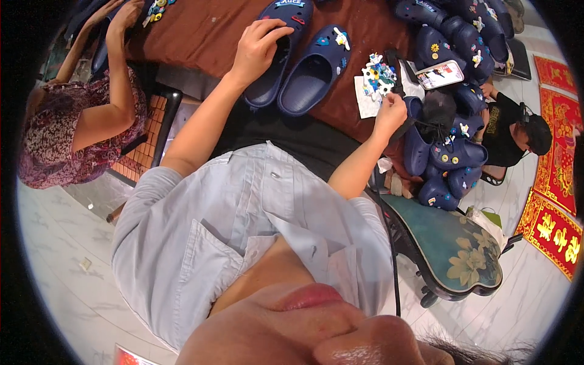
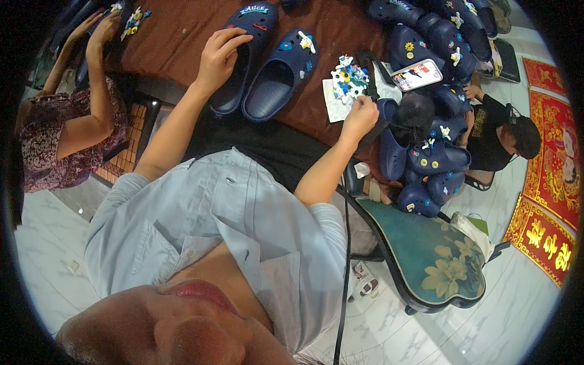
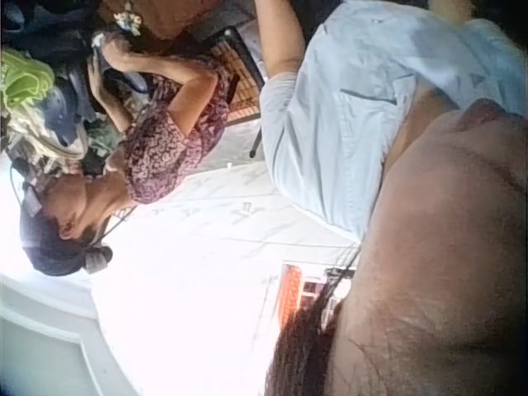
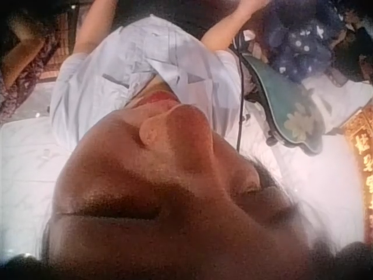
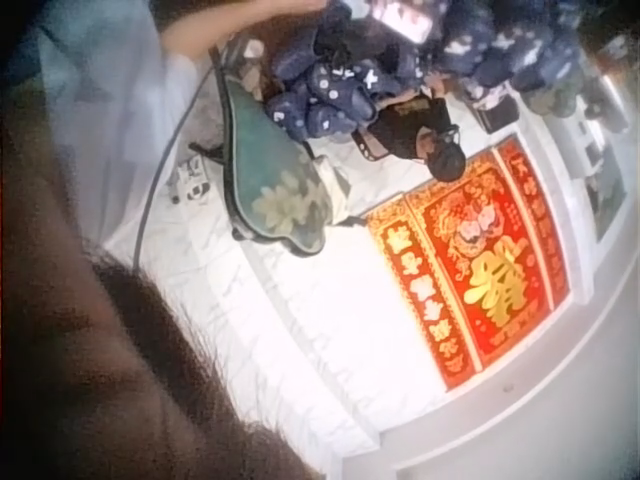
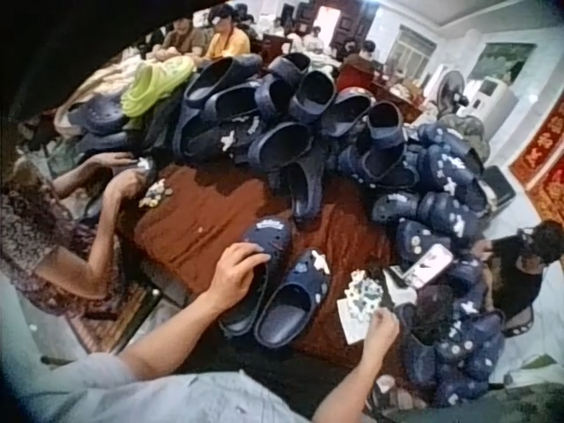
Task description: Manually attaching small decorative components to rubber clogs/shoes.
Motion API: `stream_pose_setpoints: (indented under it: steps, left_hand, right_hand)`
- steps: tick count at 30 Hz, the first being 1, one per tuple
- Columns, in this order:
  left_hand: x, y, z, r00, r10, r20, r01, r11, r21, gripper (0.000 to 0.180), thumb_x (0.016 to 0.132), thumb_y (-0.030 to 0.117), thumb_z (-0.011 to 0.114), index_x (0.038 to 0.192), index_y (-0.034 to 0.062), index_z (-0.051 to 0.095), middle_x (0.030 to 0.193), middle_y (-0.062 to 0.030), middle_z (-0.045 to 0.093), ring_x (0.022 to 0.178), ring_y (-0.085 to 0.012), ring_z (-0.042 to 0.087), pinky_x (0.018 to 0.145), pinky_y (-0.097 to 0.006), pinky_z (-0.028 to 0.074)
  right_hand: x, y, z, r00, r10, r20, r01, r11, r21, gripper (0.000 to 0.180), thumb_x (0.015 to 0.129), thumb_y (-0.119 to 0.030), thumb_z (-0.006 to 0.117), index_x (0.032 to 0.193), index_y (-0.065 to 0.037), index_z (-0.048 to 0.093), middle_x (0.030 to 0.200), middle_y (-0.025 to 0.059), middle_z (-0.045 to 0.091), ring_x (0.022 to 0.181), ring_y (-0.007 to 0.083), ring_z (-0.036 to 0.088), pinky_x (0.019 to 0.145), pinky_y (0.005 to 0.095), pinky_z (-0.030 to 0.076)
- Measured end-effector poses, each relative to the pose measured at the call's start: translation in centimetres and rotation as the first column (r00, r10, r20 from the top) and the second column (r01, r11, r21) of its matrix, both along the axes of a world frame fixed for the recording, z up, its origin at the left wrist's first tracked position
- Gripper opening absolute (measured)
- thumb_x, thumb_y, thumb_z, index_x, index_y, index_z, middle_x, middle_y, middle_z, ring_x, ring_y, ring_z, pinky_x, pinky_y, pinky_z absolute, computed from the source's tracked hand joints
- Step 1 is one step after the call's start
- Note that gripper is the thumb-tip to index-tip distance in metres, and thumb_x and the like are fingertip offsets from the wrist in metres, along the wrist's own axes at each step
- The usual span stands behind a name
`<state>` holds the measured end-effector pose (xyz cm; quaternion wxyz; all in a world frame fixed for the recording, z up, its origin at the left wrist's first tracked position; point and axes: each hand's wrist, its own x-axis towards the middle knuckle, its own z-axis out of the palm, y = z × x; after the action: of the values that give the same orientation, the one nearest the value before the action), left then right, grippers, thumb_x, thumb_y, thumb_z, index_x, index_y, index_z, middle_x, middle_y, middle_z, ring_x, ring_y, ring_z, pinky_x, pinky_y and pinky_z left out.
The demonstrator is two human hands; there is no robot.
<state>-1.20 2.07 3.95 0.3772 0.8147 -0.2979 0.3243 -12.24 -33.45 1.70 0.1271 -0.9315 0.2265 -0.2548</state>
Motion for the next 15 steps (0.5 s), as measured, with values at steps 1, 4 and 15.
stream_pose_setpoints:
  steps: [1, 4, 15]
  left_hand:
    - [0.0, 0.0, 0.0, 1.000, 0.000, -0.002, 0.000, 1.000, 0.000, 0.044, 0.073, -0.010, 0.061, 0.112, 0.0089, 0.069, 0.115, -0.0081, 0.066, 0.111, -0.0312, 0.061, 0.097, -0.043, 0.049]
    - [0.2, 0.3, -0.2, 1.000, 0.003, 0.007, -0.003, 1.000, 0.004, 0.046, 0.072, -0.011, 0.060, 0.112, 0.0089, 0.069, 0.115, -0.0079, 0.066, 0.110, -0.0313, 0.061, 0.097, -0.043, 0.049]
    - [0.3, -0.1, -0.3, 1.000, -0.003, -0.006, 0.003, 1.000, -0.028, 0.046, 0.072, -0.008, 0.063, 0.113, 0.0119, 0.069, 0.115, -0.0065, 0.065, 0.109, -0.0299, 0.061, 0.096, -0.043, 0.049]
  right_hand:
    - [-0.4, -0.4, -0.3, 0.998, 0.030, -0.059, -0.024, 0.995, 0.096, 0.016, 0.075, -0.002, 0.072, 0.091, -0.002, 0.070, 0.087, 0.0176, 0.066, 0.087, 0.0350, 0.064, 0.079, 0.0429, 0.051]
    - [-0.8, 0.0, -0.1, 0.988, 0.092, -0.126, -0.072, 0.986, 0.151, 0.024, 0.071, -0.002, 0.074, 0.094, -0.001, 0.068, 0.086, 0.0175, 0.066, 0.083, 0.0350, 0.066, 0.076, 0.0435, 0.052]
    - [-0.1, 1.3, -0.4, 1.000, 0.026, 0.009, -0.027, 0.985, 0.169, 0.018, 0.079, -0.002, 0.067, 0.096, 0.002, 0.068, 0.089, 0.0183, 0.067, 0.081, 0.0331, 0.066, 0.075, 0.0417, 0.052]
